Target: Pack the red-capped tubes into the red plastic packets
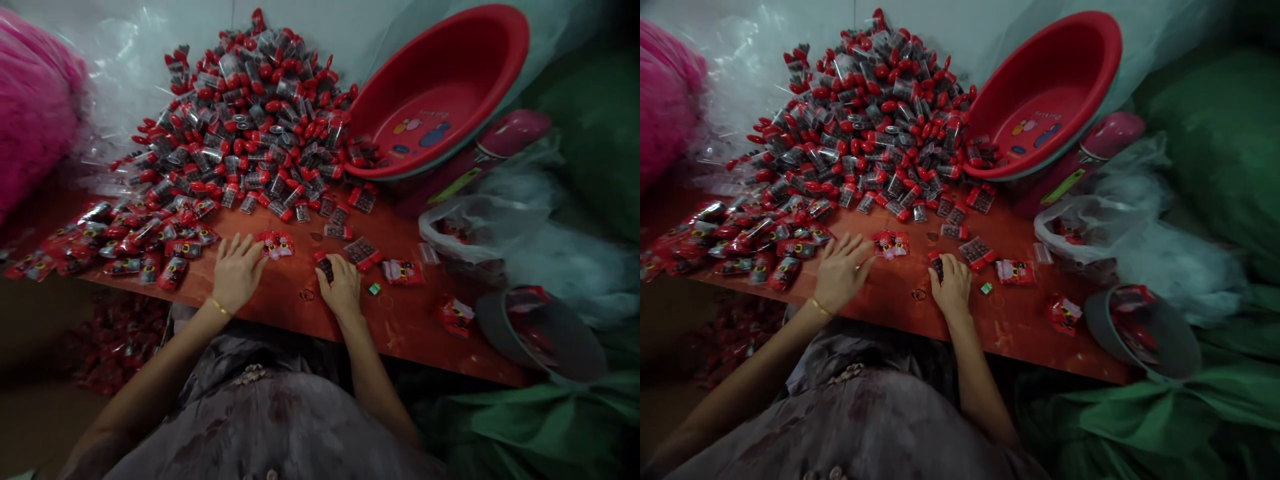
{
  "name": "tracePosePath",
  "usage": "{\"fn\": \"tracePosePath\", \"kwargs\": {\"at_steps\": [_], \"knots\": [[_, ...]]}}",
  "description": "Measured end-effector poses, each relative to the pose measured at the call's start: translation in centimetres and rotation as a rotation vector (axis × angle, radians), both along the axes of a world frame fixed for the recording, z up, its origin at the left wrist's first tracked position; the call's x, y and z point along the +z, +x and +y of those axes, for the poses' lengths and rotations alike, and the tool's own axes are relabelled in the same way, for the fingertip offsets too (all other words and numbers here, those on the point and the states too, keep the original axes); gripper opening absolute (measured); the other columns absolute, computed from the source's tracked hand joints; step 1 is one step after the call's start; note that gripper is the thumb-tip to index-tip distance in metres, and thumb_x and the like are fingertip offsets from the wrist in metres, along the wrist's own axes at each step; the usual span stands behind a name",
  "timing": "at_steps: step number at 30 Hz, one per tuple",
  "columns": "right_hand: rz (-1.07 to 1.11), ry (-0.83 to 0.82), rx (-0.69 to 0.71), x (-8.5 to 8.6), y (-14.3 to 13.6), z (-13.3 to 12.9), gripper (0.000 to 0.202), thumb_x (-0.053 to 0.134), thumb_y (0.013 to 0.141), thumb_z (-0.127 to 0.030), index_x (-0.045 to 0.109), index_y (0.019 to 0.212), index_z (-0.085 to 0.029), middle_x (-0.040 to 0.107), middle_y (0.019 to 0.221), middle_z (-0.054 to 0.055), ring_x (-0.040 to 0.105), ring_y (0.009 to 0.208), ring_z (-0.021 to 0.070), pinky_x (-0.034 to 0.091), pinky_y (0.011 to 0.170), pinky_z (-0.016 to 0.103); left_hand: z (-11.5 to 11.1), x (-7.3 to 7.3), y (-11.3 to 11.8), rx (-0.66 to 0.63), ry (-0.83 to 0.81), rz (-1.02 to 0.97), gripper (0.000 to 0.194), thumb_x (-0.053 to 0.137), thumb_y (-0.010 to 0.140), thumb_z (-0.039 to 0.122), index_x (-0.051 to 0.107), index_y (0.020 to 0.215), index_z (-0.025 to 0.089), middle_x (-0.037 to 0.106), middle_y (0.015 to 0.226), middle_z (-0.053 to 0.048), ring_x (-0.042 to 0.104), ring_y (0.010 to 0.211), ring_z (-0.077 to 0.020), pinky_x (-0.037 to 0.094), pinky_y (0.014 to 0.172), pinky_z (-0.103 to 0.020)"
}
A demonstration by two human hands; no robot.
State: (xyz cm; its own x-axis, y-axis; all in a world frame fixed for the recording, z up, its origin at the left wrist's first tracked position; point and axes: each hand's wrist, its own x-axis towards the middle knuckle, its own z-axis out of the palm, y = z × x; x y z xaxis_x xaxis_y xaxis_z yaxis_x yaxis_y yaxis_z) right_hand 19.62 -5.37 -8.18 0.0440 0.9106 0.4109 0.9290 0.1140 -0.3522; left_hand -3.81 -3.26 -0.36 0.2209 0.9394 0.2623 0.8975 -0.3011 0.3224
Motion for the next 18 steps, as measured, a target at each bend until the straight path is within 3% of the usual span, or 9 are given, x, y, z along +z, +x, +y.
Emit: {"fn": "tracePosePath", "kwargs": {"at_steps": [4, 8, 12, 18], "knots": [[0.026, 0.019, 0.008, 0.0, 0.1, 0.0, 0.036, 0.048, 0.088, -0.036, 0.055, 0.117, -0.016, 0.062, 0.117, 0.012, 0.052, 0.102, 0.0270, 0.039, 0.088, 0.040, 4.5, -1.6, 3.1, -0.094, -0.050, -0.006, 0.035, 0.058, 0.081, 0.032, 0.064, 0.114, 0.025, 0.045, 0.142, -0.012, 0.033, 0.135, -0.0336, 0.019, 0.109, -0.055], [0.048, 0.035, 0.022, -0.1, 0.2, 0.1, 0.035, 0.049, 0.087, -0.036, 0.057, 0.115, -0.016, 0.064, 0.115, 0.011, 0.054, 0.101, 0.0263, 0.040, 0.088, 0.039, 7.2, -3.9, 4.0, -0.107, -0.145, 0.022, 0.020, 0.058, 0.081, 0.030, 0.073, 0.094, 0.029, 0.056, 0.132, -0.008, 0.035, 0.133, -0.0352, 0.018, 0.108, -0.057], [0.058, 0.046, 0.026, 0.1, 0.4, 0.1, 0.034, 0.049, 0.087, -0.036, 0.058, 0.113, -0.016, 0.064, 0.114, 0.012, 0.055, 0.100, 0.0260, 0.041, 0.087, 0.040, 6.9, -4.3, 3.9, -0.096, -0.105, -0.011, 0.024, 0.052, 0.084, 0.029, 0.073, 0.095, 0.027, 0.061, 0.125, -0.009, 0.037, 0.132, -0.0338, 0.018, 0.108, -0.056], [0.256, 0.191, 0.013, 2.5, -1.2, -0.7, 0.032, 0.052, 0.086, -0.038, 0.061, 0.108, -0.016, 0.065, 0.108, 0.013, 0.057, 0.101, 0.0248, 0.040, 0.092, 0.040, 4.6, -2.3, 3.9, -0.040, -0.010, -0.157, 0.030, 0.050, 0.085, 0.039, 0.070, 0.104, 0.028, 0.056, 0.132, -0.009, 0.037, 0.133, -0.0325, 0.018, 0.109, -0.056]]}}
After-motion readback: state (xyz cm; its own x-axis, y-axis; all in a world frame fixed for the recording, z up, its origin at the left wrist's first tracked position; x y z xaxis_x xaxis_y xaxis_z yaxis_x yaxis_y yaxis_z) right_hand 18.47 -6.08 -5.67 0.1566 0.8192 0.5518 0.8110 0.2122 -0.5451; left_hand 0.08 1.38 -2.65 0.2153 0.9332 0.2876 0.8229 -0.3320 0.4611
